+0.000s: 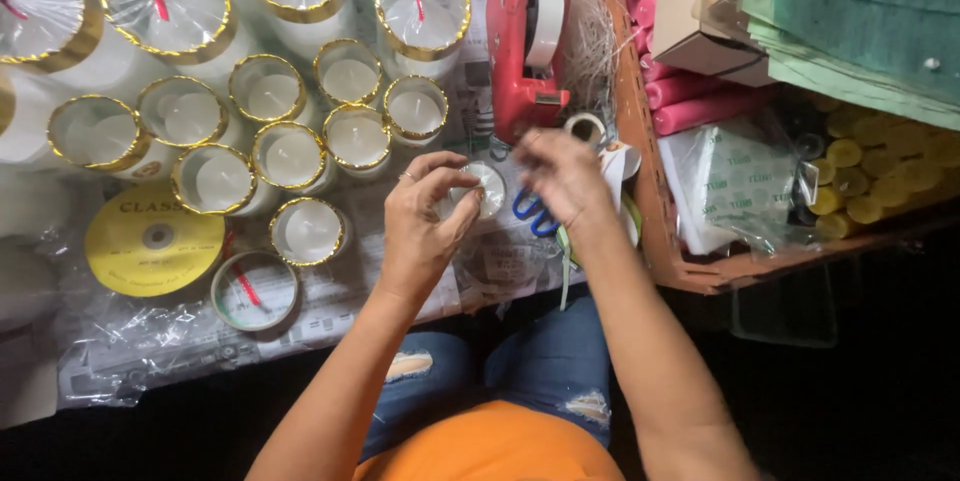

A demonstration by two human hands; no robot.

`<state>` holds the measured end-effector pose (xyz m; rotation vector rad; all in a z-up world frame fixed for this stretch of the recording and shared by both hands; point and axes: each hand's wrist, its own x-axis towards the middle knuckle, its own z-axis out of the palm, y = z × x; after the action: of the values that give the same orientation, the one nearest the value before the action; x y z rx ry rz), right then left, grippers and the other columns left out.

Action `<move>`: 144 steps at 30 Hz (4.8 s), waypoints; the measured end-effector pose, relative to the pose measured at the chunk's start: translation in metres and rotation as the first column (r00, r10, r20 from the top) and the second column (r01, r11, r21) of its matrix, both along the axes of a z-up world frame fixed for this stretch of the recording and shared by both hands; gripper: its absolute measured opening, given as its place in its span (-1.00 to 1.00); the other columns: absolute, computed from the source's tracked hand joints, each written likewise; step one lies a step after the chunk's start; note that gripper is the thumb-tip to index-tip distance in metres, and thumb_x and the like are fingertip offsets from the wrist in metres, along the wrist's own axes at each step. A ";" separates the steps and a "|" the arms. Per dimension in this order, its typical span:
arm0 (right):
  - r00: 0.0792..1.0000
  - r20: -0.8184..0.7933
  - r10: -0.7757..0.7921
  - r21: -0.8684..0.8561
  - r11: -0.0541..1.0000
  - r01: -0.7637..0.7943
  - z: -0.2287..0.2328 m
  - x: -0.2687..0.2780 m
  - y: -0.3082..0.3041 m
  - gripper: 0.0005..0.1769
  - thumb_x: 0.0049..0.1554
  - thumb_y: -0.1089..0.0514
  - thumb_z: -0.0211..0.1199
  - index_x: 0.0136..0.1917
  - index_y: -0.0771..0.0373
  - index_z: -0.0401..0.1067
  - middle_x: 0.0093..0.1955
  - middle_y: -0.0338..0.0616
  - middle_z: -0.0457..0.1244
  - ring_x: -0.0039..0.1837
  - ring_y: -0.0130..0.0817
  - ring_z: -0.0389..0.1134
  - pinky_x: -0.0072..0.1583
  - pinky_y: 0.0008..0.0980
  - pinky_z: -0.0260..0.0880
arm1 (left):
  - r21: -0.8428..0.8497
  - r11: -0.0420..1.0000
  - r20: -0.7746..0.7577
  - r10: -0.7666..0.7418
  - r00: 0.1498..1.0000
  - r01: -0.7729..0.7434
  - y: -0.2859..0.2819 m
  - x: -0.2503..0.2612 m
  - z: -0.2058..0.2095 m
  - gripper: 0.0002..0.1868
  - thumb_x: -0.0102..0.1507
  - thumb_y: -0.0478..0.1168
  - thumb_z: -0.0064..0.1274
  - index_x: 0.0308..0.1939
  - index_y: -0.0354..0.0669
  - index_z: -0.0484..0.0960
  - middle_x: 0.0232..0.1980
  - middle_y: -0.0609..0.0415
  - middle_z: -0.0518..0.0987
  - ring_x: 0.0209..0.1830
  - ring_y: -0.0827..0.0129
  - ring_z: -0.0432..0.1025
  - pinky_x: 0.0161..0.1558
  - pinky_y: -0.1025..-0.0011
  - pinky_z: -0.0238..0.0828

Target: Wrapping individual candles in plastic film and applying labels.

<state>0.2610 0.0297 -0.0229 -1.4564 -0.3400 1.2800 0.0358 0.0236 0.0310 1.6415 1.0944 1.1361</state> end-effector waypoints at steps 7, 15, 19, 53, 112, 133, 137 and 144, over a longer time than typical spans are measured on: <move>0.905 0.363 0.222 0.347 0.869 -0.352 0.070 -0.032 -0.038 -0.84 0.11 0.18 0.39 -0.08 0.28 0.49 0.06 0.04 0.34 0.17 -0.25 0.40 0.08 -0.43 0.44 | -0.022 1.000 0.026 0.009 1.000 -0.009 -0.002 0.001 -0.002 -0.92 0.19 -0.24 0.28 -0.25 0.05 0.74 -0.01 0.08 0.65 -0.13 0.17 0.60 -0.11 0.35 0.54; 0.792 0.559 0.243 0.435 0.727 -0.531 0.035 -0.043 -0.043 -0.89 0.12 0.30 0.42 -0.12 0.33 0.50 0.25 0.06 0.18 0.39 -0.06 0.30 0.29 -0.18 0.41 | 0.056 0.998 0.024 -0.012 1.000 0.011 -0.002 -0.001 -0.003 -0.89 0.26 -0.29 0.15 -0.18 0.02 0.72 0.05 0.06 0.65 -0.07 0.10 0.61 -0.03 0.27 0.54; 0.841 0.472 0.264 0.418 0.773 -0.477 0.031 -0.045 -0.035 -0.67 0.05 0.29 0.48 0.05 0.35 0.44 0.15 0.03 0.25 0.20 -0.31 0.35 0.20 -0.31 0.45 | 0.117 0.992 0.012 -0.041 0.999 0.040 -0.006 -0.003 -0.002 -0.86 0.25 -0.32 0.11 -0.16 0.01 0.70 0.07 0.04 0.65 -0.01 0.10 0.62 0.02 0.26 0.55; 0.790 0.609 -0.072 0.095 0.995 0.018 0.036 0.008 0.002 -0.85 0.01 0.06 0.37 -0.14 0.11 0.63 -0.36 -0.24 0.31 -0.31 -0.54 0.27 -0.29 -0.55 0.24 | 0.133 0.991 0.037 0.023 0.999 -0.028 -0.011 0.000 -0.008 -0.93 0.24 -0.26 0.19 -0.21 -0.03 0.63 -0.01 -0.01 0.64 -0.17 0.09 0.60 -0.15 0.31 0.54; 0.837 0.467 0.285 0.391 0.782 -0.485 0.102 -0.105 -0.053 -0.65 0.39 0.03 0.02 -0.14 0.17 0.51 -0.18 -0.23 0.38 -0.05 -0.52 0.36 0.17 -0.33 0.36 | -0.161 0.985 -0.179 -0.083 0.980 0.054 -0.037 -0.015 -0.059 -0.32 -0.04 -0.18 0.37 0.13 -0.09 0.46 -0.04 -0.27 0.57 -0.08 -0.40 0.52 -0.10 -0.23 0.51; -0.124 0.991 -0.039 0.000 0.954 -0.301 0.008 0.107 0.098 -0.77 0.09 0.27 0.34 0.05 0.28 0.56 -0.07 0.09 0.42 -0.06 0.01 0.43 -0.08 -0.04 0.44 | 0.015 1.000 -0.314 0.012 0.949 -0.008 -0.098 -0.056 -0.036 -0.33 0.26 -0.23 0.16 0.42 -0.25 0.29 0.11 -0.14 0.45 0.04 0.18 0.44 0.14 0.27 0.42; -0.115 0.990 -0.078 0.034 0.938 -0.346 0.002 0.114 0.103 -0.83 0.03 0.26 0.13 -0.24 0.21 0.56 -0.31 0.05 0.34 -0.20 0.05 0.33 -0.18 -0.01 0.26 | 0.001 1.000 -0.403 -0.009 0.915 0.011 -0.117 -0.063 -0.044 -0.50 0.26 -0.18 0.14 0.28 -0.13 0.46 -0.04 0.00 0.52 -0.23 0.27 0.48 -0.08 0.33 0.46; 0.761 0.648 0.034 0.160 0.971 -0.180 0.103 0.077 -0.043 -0.82 0.15 0.28 0.30 0.05 0.27 0.57 -0.28 -0.21 0.34 -0.35 -0.57 0.22 -0.28 -0.62 0.21 | -0.140 0.936 -0.193 -0.345 0.919 0.322 -0.115 -0.028 0.005 -0.76 0.27 -0.26 0.10 0.03 -0.02 0.64 -0.10 0.11 0.62 -0.16 0.27 0.57 -0.09 0.40 0.46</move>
<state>0.3381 -0.0135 0.0803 -1.6721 -1.0057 0.7516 0.0075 -0.0917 0.0363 1.8132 0.9404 0.6794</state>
